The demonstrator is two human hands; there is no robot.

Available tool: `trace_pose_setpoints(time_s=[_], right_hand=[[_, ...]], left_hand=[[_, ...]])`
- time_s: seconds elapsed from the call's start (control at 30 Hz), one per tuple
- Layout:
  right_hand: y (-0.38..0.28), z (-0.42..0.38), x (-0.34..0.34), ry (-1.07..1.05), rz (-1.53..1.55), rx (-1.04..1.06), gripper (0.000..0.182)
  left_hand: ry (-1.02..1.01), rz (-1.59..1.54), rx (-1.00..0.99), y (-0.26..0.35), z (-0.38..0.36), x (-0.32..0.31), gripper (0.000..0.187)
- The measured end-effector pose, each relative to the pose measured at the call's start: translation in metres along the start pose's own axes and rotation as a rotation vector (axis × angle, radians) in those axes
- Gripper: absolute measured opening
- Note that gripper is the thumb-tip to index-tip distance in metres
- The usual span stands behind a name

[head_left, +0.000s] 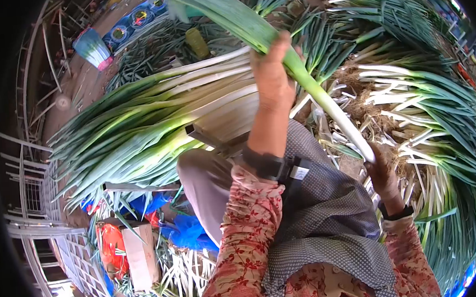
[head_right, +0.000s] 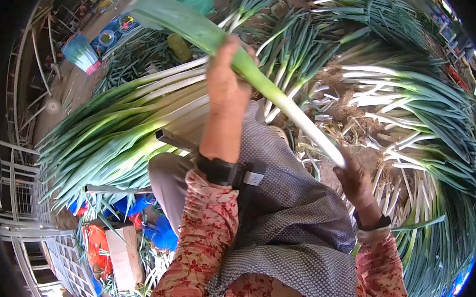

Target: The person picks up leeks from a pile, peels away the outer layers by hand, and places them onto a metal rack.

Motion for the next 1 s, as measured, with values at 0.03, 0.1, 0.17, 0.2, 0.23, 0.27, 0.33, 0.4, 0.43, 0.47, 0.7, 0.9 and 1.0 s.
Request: trace_pose_setpoints(time_s=[0.03,0.1,0.17,0.2,0.23,0.27,0.33,0.4,0.43,0.47,0.7,0.9,1.0], right_hand=[[0.004,0.015,-0.006,-0.002,0.070,0.010,0.056],[-0.023,0.048,-0.004,0.030,-0.017,0.206,0.054],[-0.044,0.085,-0.012,-0.001,0.022,0.297,0.049],[-0.052,0.105,-0.017,-0.014,0.057,0.388,0.046],[-0.058,0.128,-0.027,-0.056,0.114,0.428,0.044],[-0.065,0.150,-0.036,-0.099,0.173,0.469,0.042],[-0.076,0.193,-0.062,-0.251,0.160,0.342,0.040],[-0.091,0.224,-0.092,-0.286,0.232,0.454,0.040],[-0.085,0.241,-0.112,-0.296,0.286,0.434,0.039],[-0.098,0.249,-0.124,-0.334,0.314,0.376,0.037],[-0.122,0.292,-0.235,-0.458,0.137,0.547,0.038],[-0.115,0.285,-0.234,-0.511,-0.046,0.562,0.040],[-0.114,0.289,-0.236,-0.490,-0.042,0.560,0.040]], left_hand=[[0.016,0.046,-0.081,0.028,0.000,-0.001,0.027],[0.153,0.107,-0.218,0.083,0.006,0.014,0.029],[0.114,0.221,-0.378,0.145,0.015,0.029,0.032],[0.099,0.191,-0.393,0.172,0.015,0.040,0.036],[0.172,0.242,-0.438,0.202,0.014,0.053,0.041],[0.305,0.264,-0.504,0.231,0.006,0.064,0.035],[0.430,0.277,-0.600,0.292,-0.003,0.108,0.030],[0.577,0.413,-0.652,0.349,-0.026,0.149,0.026],[0.648,0.379,-0.652,0.381,-0.030,0.193,0.024],[0.759,0.377,-0.632,0.399,-0.042,0.228,0.024],[1.207,0.903,-0.538,0.447,-0.102,0.328,0.036],[1.845,2.164,-0.946,0.452,-0.146,0.238,0.065],[0.849,2.396,-1.048,0.407,-0.090,0.201,0.075]])
Point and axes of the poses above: each hand's wrist, its own z-axis towards the middle knuckle, its own x-axis out of the back of the hand, y = z × x, the point moved 7 cm from there along z, towards the middle knuckle, and after that the axes turned 2 degrees about z, right-handed, at the moved point
